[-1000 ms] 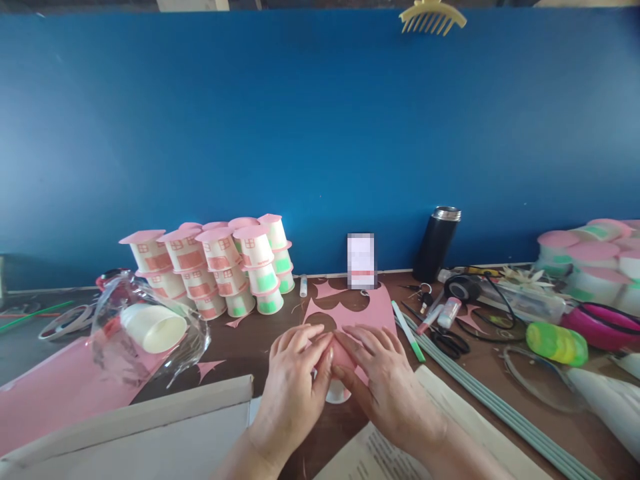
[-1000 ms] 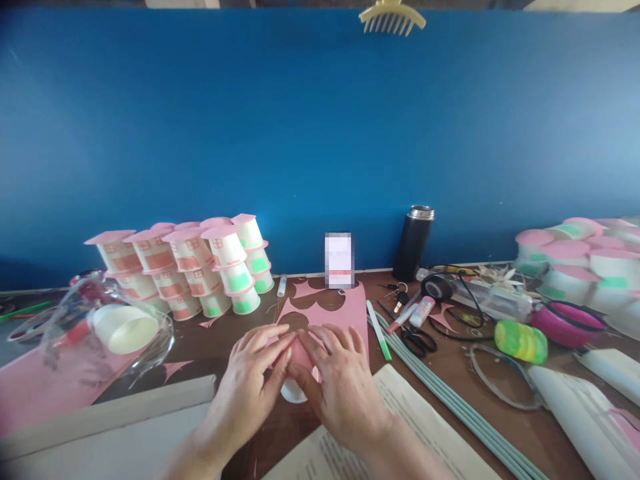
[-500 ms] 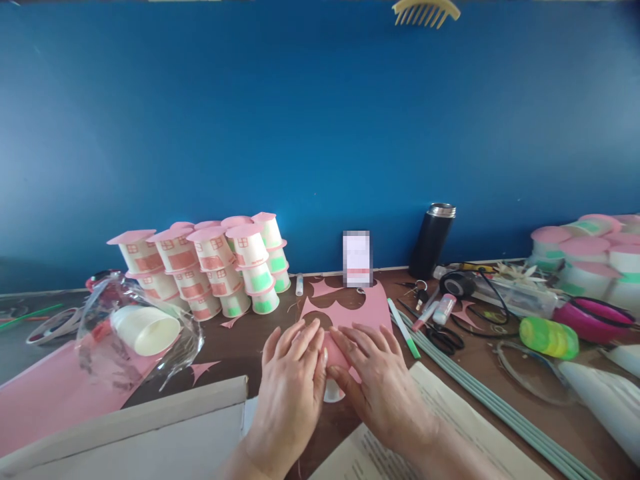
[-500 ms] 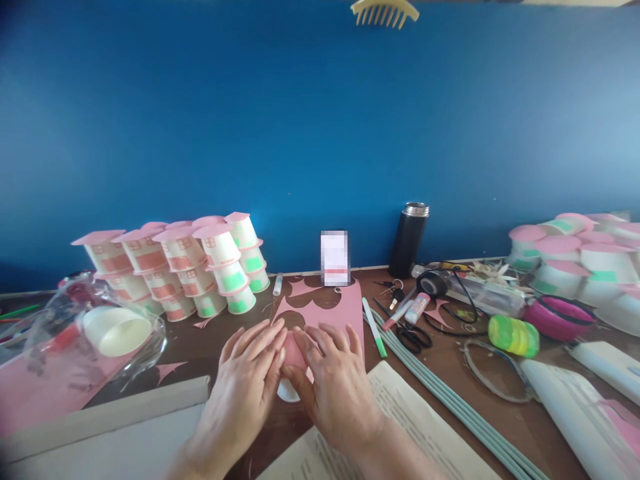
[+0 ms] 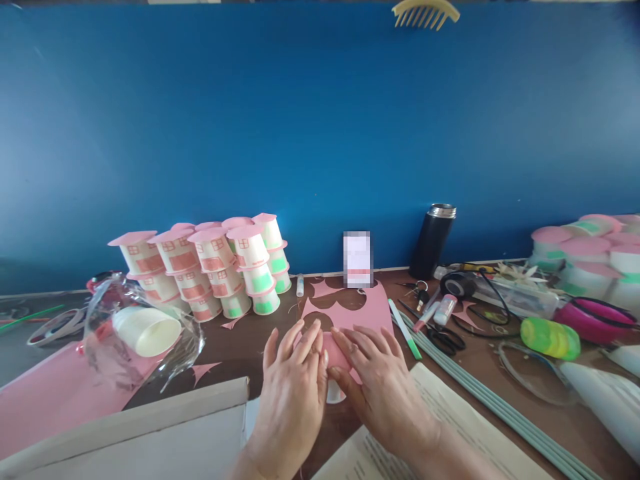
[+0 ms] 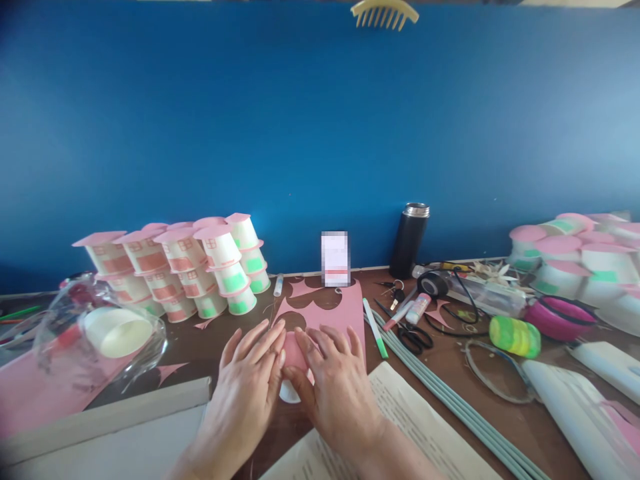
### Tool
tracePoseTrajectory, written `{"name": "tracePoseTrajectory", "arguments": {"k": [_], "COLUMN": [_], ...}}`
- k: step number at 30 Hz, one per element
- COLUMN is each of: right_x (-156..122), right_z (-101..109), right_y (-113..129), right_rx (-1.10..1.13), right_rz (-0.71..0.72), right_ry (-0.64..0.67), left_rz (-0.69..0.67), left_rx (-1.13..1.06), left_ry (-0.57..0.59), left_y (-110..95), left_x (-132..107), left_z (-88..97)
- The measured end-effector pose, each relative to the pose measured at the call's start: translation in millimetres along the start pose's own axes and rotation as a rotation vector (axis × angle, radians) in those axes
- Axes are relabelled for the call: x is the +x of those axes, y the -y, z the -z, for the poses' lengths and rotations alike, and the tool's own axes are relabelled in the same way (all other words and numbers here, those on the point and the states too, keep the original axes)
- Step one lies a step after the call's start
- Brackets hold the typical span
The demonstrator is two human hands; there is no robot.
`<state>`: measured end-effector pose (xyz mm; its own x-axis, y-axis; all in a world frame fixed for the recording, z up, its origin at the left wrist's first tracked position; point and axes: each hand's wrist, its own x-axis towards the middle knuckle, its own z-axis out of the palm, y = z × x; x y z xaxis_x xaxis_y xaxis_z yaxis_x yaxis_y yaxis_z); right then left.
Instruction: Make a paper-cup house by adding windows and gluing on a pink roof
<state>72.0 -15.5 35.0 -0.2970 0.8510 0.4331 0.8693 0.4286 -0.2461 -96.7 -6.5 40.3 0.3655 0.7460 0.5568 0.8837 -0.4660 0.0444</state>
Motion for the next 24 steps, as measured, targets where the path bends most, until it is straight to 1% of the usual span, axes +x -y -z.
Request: {"name": "tracePoseTrajectory", "arguments": {"k": [11, 24], "right_x": [1.4, 1.7], "right_z": [1.0, 0.8], "right_y": [0.6, 1.5], "right_rx": [-0.004, 0.016], "right_rz": [0.013, -0.001], "right_ry": [0.006, 0.012], "left_rz": [-0.016, -0.015], "left_rx": [-0.008, -0.021], "left_ry": [-0.035, -0.034], "left_y": [0.6, 0.2], "left_x": [-1.0, 0.2], "left_z": [-2.3, -1.4]}}
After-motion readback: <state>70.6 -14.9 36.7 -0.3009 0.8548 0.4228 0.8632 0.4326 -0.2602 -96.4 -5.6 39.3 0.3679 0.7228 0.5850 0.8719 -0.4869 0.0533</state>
